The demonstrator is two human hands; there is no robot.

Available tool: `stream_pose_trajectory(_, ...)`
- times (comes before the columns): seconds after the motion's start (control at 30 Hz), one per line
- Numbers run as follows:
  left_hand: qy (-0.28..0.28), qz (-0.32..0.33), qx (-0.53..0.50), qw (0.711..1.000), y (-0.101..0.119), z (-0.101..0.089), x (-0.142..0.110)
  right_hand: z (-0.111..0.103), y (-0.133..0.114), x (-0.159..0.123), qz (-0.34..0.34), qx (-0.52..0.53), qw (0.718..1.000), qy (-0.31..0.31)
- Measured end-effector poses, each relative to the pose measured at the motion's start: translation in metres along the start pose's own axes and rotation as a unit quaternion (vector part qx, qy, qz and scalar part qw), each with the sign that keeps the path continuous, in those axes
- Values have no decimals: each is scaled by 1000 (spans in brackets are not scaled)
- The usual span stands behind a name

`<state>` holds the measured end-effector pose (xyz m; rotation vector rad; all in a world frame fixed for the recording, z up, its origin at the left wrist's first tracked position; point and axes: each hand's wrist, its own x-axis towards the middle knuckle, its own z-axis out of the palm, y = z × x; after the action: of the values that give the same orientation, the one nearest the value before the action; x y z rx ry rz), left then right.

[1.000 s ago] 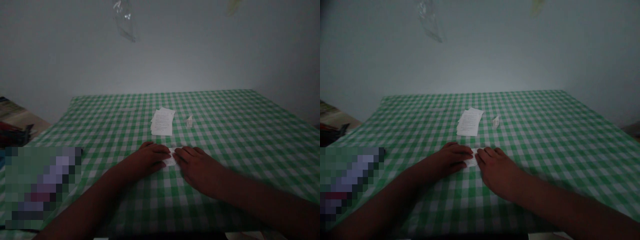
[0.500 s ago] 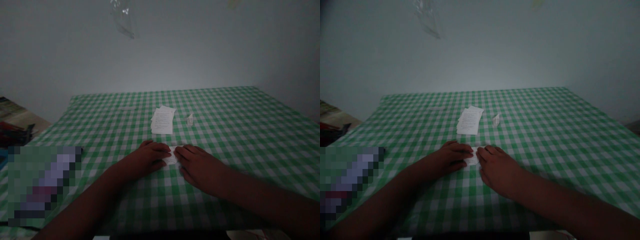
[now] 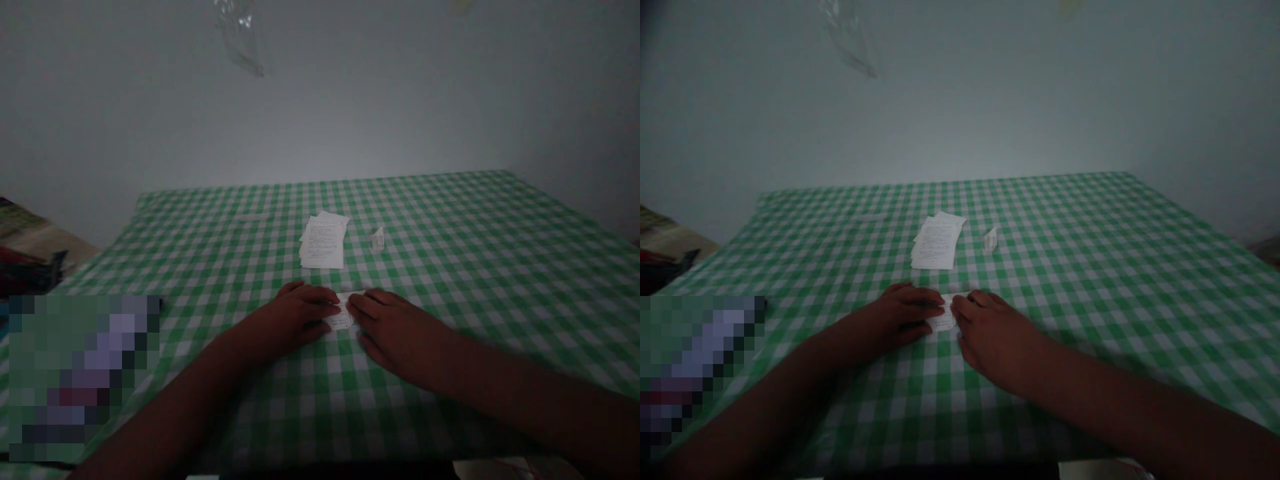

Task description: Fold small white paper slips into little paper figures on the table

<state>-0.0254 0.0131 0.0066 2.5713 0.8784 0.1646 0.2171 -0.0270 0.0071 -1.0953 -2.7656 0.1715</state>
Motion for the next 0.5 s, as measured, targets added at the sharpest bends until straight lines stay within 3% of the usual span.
stream_pose_trajectory(0.5,30,8,24,999,5,3,1,-1,-1,1,4,3,1000,-1)
